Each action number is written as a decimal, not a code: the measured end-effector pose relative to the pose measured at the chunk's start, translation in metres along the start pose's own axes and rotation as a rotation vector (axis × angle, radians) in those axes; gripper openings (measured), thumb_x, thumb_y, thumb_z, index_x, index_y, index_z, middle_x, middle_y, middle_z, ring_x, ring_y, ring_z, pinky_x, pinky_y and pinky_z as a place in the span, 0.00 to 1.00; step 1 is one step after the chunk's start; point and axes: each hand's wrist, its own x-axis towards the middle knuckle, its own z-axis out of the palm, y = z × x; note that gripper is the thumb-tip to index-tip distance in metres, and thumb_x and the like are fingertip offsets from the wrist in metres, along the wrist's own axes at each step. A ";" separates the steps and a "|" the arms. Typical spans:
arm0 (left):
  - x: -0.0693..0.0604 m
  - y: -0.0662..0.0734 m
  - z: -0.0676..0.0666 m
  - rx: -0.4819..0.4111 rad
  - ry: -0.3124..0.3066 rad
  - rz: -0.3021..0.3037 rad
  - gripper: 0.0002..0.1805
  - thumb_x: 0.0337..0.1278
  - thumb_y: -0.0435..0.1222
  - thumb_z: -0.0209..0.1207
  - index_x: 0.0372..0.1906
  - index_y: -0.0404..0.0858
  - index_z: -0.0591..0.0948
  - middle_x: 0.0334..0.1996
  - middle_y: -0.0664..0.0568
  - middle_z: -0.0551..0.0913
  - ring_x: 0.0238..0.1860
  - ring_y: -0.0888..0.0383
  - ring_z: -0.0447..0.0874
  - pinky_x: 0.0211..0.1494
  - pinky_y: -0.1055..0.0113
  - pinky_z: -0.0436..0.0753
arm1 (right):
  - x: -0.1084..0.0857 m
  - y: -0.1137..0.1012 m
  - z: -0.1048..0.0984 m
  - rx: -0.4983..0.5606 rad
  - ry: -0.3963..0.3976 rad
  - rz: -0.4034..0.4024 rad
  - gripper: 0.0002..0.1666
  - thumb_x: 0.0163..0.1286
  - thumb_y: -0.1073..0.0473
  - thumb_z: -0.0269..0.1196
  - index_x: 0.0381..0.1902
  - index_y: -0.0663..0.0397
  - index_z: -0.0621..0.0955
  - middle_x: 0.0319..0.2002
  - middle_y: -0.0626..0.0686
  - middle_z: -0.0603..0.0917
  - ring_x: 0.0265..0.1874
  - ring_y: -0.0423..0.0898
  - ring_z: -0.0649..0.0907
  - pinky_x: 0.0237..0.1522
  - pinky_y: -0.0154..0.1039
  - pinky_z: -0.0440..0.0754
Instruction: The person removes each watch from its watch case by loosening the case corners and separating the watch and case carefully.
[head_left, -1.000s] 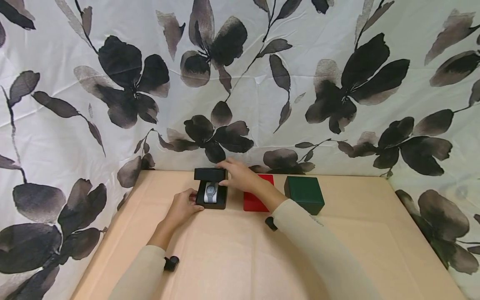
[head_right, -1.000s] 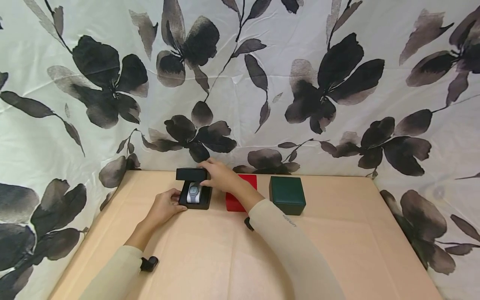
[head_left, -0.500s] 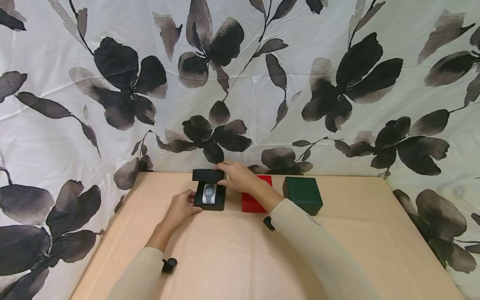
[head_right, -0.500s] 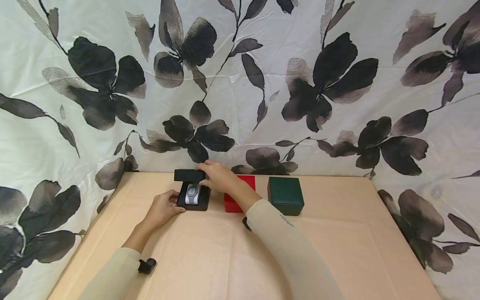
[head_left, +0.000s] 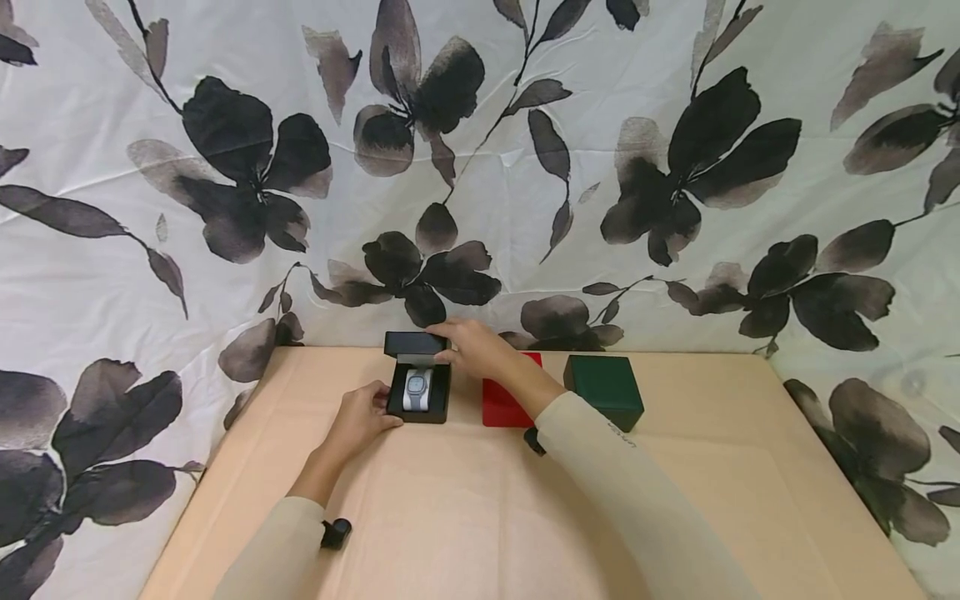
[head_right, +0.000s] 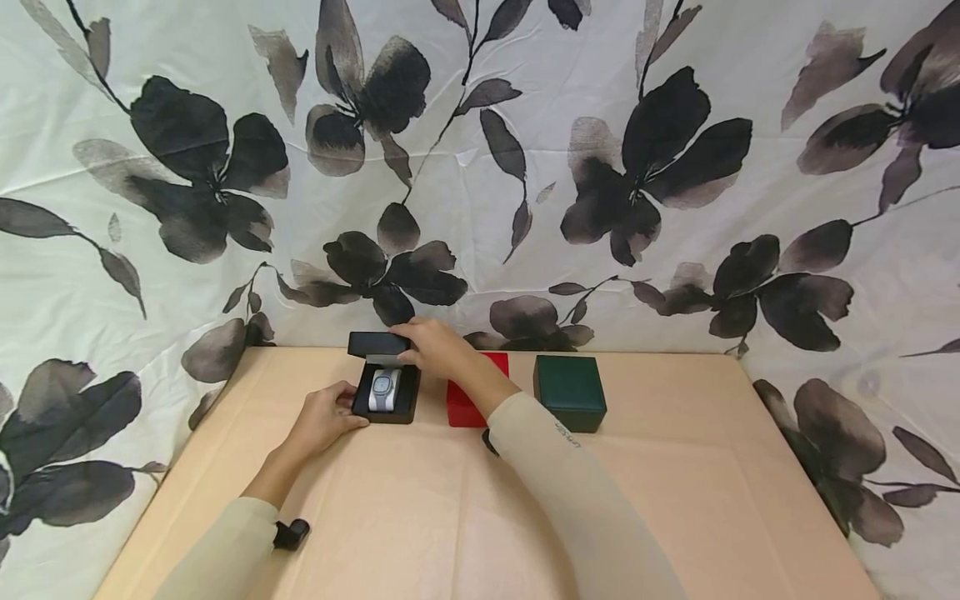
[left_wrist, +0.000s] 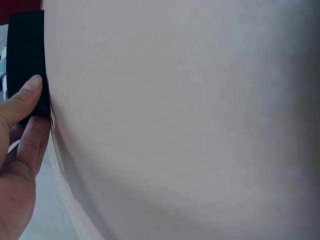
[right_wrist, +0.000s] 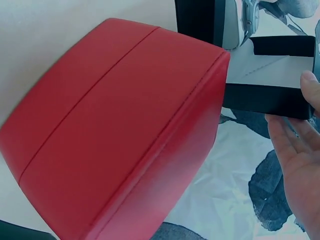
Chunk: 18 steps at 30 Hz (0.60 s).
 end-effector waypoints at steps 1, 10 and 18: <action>0.000 0.000 0.001 0.000 0.001 0.001 0.27 0.44 0.29 0.79 0.51 0.29 0.82 0.44 0.39 0.87 0.45 0.49 0.88 0.50 0.56 0.89 | 0.000 0.001 -0.001 -0.003 -0.002 -0.001 0.31 0.72 0.53 0.68 0.71 0.48 0.77 0.64 0.57 0.82 0.61 0.53 0.83 0.67 0.48 0.81; 0.000 0.001 -0.001 -0.011 0.003 0.007 0.26 0.43 0.28 0.79 0.50 0.29 0.82 0.42 0.40 0.87 0.43 0.50 0.89 0.49 0.57 0.89 | 0.006 0.004 -0.005 0.013 -0.014 -0.015 0.32 0.72 0.53 0.68 0.72 0.49 0.76 0.64 0.56 0.83 0.61 0.52 0.83 0.66 0.46 0.81; 0.000 0.001 -0.002 -0.004 -0.004 0.009 0.26 0.42 0.28 0.79 0.50 0.29 0.82 0.41 0.41 0.88 0.43 0.51 0.89 0.48 0.59 0.89 | 0.016 0.011 -0.005 0.030 -0.009 0.006 0.31 0.73 0.55 0.67 0.72 0.52 0.76 0.64 0.55 0.83 0.61 0.51 0.84 0.67 0.46 0.80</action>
